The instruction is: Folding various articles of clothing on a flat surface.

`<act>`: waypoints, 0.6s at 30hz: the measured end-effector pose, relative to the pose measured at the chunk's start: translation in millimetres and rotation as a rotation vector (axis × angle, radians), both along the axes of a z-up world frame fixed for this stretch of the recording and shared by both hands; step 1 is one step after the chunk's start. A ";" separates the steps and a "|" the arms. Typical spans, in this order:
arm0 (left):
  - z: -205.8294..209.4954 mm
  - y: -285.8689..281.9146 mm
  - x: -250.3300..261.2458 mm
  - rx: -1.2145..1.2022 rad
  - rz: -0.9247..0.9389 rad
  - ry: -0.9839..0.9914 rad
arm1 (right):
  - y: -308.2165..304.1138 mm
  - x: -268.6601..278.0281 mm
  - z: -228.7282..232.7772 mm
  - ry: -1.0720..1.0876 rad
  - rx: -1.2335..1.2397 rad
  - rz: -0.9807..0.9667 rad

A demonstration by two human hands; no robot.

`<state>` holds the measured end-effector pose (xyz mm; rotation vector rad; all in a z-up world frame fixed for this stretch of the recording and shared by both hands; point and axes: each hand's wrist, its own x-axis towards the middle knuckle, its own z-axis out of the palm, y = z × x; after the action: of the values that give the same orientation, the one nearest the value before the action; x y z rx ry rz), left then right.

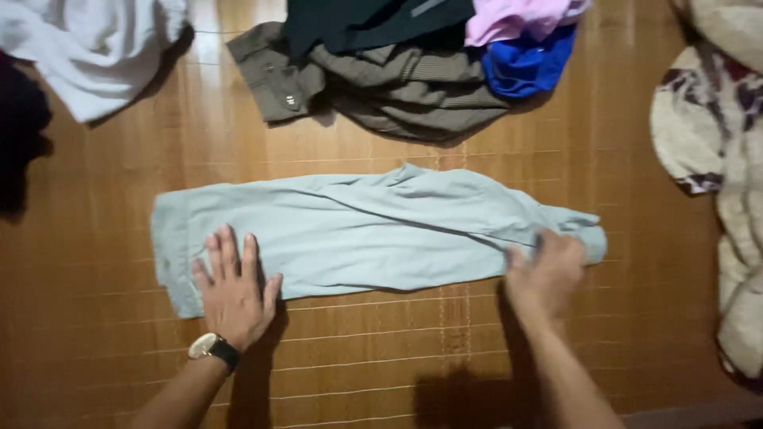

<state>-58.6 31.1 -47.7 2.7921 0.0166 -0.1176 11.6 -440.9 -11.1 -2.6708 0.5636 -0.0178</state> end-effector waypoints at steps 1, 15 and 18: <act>-6.0 -0.6 3.8 0.092 -0.013 0.057 | 0.5 6.6 -1.9 0.003 -0.129 0.119; 0.5 41.0 15.0 0.161 -0.322 0.076 | -48.3 142.5 0.2 0.676 0.360 -0.230; 2.4 41.5 20.4 0.139 -0.334 0.080 | -60.8 132.5 -38.7 0.671 -0.036 -0.012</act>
<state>-38.3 72.6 -45.3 2.9017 -0.4381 -0.3201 144.1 -501.7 -49.8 -2.6712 0.7751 0.8948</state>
